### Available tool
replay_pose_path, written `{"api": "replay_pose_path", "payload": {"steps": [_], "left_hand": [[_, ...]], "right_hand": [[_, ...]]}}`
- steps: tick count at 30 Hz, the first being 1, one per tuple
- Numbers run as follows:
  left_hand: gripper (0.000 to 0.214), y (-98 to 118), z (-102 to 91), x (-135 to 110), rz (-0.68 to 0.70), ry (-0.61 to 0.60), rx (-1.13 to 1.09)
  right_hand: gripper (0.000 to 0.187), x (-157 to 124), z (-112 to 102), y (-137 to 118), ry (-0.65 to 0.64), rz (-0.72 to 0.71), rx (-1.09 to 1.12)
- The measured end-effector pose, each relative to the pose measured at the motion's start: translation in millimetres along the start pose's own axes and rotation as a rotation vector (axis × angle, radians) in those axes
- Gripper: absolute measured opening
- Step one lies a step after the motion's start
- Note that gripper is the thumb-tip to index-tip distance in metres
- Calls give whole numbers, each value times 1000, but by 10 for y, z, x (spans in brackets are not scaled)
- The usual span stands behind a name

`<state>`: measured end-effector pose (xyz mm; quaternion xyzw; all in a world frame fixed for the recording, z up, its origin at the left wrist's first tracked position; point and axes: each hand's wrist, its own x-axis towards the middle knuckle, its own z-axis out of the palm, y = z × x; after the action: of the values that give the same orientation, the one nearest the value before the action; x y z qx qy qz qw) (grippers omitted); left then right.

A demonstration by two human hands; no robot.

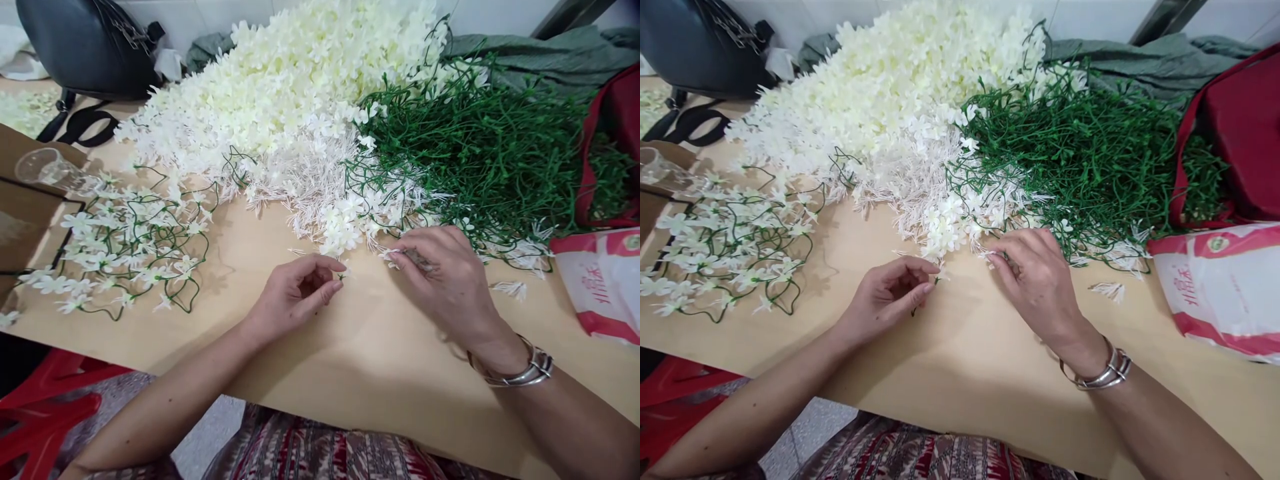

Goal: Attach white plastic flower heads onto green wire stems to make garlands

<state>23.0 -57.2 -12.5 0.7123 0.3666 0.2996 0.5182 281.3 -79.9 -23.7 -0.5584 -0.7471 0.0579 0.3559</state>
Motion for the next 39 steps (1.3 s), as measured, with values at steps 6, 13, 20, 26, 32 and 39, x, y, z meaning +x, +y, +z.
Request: {"api": "replay_pose_path", "payload": {"steps": [6, 13, 20, 26, 32, 39], "left_hand": [[20, 8, 20, -4, 203, -65, 156], [10, -130, 101, 63, 372, 146, 258], [14, -111, 167, 66, 47, 302, -30], [22, -107, 203, 103, -97, 373, -231], [29, -43, 184, 117, -150, 387, -293], [29, -67, 256, 111, -122, 402, -217]], "right_hand": [[7, -13, -19, -233, 5, 126, 272], [18, -94, 88, -407, -54, -8, 404], [11, 22, 180, 20, 62, -72, -113], [8, 48, 110, 56, 50, -91, -156], [14, -45, 59, -279, 72, 34, 300], [12, -138, 102, -514, -84, 405, 635]]}}
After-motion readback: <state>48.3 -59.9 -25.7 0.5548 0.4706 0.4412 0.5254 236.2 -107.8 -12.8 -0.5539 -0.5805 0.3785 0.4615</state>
